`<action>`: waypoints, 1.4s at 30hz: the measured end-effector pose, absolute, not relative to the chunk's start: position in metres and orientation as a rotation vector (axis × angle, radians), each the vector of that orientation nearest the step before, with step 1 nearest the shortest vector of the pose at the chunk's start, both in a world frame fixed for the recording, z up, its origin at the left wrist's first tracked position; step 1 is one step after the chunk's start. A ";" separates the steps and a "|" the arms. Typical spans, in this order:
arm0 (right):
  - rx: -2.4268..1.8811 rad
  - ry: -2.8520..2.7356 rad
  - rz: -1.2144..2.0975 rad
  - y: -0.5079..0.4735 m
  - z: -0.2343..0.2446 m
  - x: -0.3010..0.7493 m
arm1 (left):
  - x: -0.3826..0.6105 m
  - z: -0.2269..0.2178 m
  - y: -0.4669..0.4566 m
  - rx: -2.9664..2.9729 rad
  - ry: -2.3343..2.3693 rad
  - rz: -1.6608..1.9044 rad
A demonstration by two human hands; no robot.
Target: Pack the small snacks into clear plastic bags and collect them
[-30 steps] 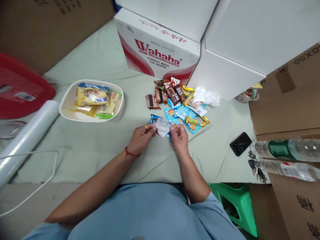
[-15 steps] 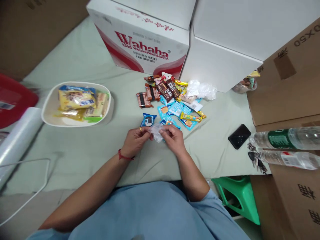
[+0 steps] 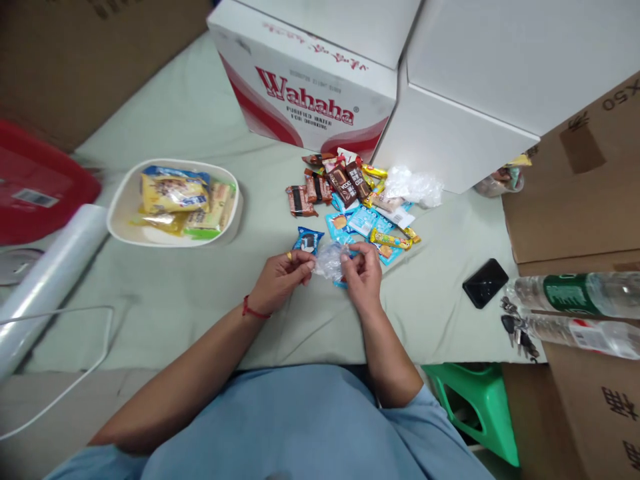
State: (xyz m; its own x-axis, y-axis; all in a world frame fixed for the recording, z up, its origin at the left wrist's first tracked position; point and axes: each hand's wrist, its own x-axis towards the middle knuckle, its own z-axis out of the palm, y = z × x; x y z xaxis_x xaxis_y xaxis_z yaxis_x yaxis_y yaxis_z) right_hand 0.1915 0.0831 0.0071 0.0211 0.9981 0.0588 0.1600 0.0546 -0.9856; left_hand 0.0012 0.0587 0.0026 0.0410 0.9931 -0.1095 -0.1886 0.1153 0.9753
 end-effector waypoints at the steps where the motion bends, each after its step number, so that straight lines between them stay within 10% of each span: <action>1: -1.298 -1.386 0.980 0.082 0.007 0.193 | 0.002 0.002 0.058 1.027 1.122 1.210; 25: -0.922 -1.965 1.006 0.077 0.014 0.190 | 0.000 -0.005 0.067 0.712 1.193 1.522; 33: -1.025 -1.860 0.784 0.081 0.006 0.188 | 0.006 -0.004 0.057 1.010 1.147 1.362; 42: -1.124 -1.121 1.271 0.092 0.004 0.192 | 0.002 -0.011 0.064 0.810 1.150 1.475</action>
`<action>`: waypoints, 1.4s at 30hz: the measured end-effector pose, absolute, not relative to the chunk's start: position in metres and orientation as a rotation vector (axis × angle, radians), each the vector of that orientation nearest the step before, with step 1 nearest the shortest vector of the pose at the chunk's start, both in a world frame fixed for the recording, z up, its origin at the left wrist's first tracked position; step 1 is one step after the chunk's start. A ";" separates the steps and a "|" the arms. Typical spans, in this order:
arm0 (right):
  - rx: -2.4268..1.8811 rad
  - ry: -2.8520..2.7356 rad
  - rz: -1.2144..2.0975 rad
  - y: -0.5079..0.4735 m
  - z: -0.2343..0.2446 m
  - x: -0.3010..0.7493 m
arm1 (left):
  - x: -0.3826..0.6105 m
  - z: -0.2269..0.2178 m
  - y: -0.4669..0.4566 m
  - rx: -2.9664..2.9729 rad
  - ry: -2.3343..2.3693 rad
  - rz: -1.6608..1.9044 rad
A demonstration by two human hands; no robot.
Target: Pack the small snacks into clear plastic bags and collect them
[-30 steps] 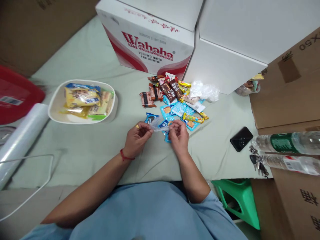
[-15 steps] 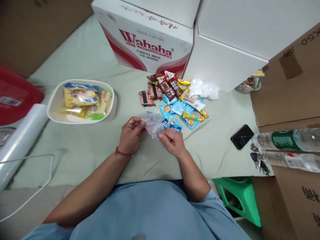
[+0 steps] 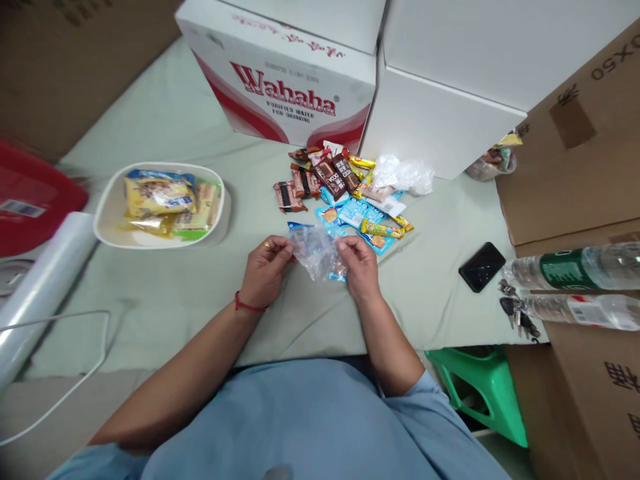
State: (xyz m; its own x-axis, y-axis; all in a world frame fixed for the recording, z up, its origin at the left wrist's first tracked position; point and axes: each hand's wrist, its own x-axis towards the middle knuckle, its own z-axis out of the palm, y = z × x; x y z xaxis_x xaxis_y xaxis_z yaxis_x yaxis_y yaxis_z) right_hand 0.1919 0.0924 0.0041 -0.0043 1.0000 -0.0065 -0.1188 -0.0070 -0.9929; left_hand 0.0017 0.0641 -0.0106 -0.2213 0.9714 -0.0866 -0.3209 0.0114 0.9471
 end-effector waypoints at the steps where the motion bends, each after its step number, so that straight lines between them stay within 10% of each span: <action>1: -1.108 -1.051 1.292 0.093 0.006 0.192 | 0.001 -0.010 0.065 0.742 1.123 1.492; 16: -0.973 -0.745 1.439 0.094 0.014 0.190 | -0.006 0.021 0.057 1.091 1.280 1.639; 27: -1.009 -0.860 1.493 0.089 0.017 0.190 | 0.031 0.029 0.051 1.516 1.420 1.096; 42: -1.024 -0.913 1.523 0.092 0.021 0.194 | -0.051 0.029 0.037 0.585 1.116 1.614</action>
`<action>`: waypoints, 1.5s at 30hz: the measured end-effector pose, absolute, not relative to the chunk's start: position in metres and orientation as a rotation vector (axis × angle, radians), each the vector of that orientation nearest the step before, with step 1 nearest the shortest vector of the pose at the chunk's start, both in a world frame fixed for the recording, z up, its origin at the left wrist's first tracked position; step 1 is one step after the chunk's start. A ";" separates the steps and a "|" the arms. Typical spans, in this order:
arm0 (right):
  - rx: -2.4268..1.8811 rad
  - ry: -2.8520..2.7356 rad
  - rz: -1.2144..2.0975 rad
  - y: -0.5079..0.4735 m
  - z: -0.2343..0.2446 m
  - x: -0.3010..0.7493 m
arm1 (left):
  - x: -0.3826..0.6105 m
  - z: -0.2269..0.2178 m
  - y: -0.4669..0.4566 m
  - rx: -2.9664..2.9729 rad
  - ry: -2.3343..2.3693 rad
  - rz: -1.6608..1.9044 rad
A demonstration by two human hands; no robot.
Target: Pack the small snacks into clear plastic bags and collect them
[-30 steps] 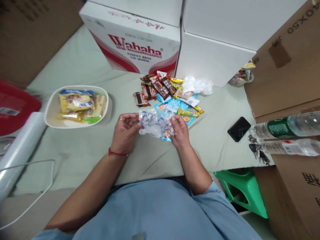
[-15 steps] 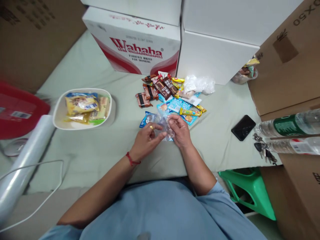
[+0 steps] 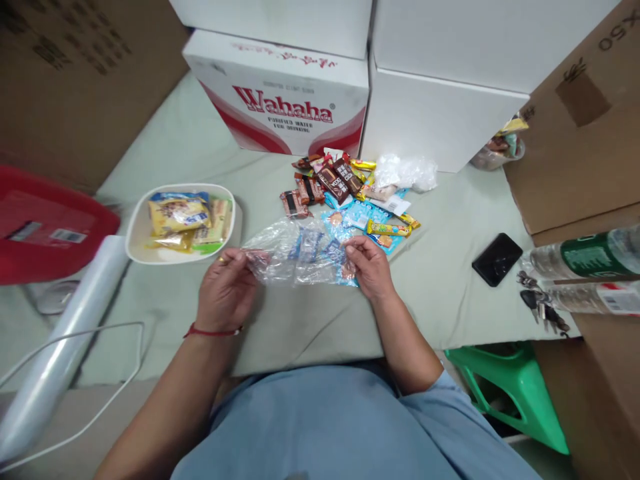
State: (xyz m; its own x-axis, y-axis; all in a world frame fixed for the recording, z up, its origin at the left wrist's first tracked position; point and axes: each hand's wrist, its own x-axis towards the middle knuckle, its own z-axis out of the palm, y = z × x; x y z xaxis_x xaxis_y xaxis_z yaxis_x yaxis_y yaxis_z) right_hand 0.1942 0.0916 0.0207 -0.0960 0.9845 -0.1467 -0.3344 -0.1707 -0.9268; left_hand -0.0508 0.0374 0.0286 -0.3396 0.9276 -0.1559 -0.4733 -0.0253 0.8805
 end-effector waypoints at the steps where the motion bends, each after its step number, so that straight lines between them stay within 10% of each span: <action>1: -1.027 -0.910 1.523 0.092 0.021 0.195 | -0.059 0.029 0.035 0.563 1.110 1.636; 17: -1.421 -1.330 1.099 0.085 0.041 0.210 | -0.083 0.062 -0.016 1.556 1.269 1.477; 26: -1.237 -1.643 1.783 0.050 0.065 0.169 | -0.039 0.046 -0.051 2.585 1.068 0.767; 45: -0.939 -1.935 1.658 0.054 0.061 0.138 | -0.071 0.049 -0.035 1.296 1.645 1.160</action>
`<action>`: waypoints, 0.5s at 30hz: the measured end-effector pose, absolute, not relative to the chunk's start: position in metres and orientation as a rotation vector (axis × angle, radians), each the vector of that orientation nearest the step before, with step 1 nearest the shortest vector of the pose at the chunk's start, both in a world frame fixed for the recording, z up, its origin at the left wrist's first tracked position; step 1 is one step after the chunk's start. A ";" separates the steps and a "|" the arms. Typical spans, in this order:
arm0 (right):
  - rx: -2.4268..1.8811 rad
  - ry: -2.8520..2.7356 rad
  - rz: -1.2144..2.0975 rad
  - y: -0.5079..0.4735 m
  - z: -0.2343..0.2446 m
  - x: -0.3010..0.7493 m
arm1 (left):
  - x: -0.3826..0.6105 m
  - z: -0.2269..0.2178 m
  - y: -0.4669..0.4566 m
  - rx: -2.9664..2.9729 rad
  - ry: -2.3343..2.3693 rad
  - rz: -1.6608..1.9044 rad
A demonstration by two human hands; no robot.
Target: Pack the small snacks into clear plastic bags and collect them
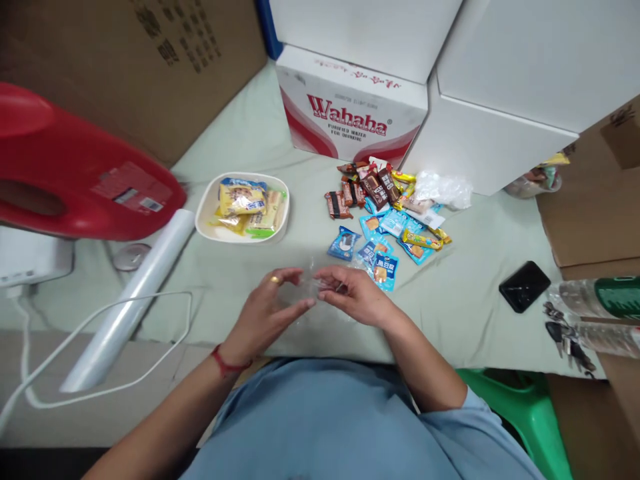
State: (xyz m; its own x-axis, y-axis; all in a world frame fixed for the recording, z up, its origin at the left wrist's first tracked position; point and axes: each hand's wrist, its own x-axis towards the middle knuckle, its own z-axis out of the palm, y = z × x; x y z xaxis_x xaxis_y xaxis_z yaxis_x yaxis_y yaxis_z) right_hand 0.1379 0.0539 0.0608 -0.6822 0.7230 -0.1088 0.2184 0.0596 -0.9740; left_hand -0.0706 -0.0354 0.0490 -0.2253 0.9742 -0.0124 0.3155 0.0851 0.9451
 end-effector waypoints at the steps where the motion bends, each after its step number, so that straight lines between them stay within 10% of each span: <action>1: -0.945 -1.939 1.652 0.055 0.062 0.138 | -0.067 0.049 -0.028 1.292 1.600 1.132; 10: -1.300 -1.672 1.463 0.047 0.050 0.207 | -0.087 0.024 -0.048 0.654 1.674 1.424; 15: -1.468 -1.870 1.570 0.027 0.048 0.251 | -0.102 0.030 -0.100 1.037 1.769 0.819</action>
State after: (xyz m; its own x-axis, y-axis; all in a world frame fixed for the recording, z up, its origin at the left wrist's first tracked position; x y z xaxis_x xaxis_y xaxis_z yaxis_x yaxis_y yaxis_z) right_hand 0.2507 0.0273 0.0476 -0.4380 0.8209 -0.3664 0.5029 -0.1141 -0.8568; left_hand -0.1019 -0.1002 0.0297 -0.2433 0.8983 -0.3660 0.3022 0.4288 0.8514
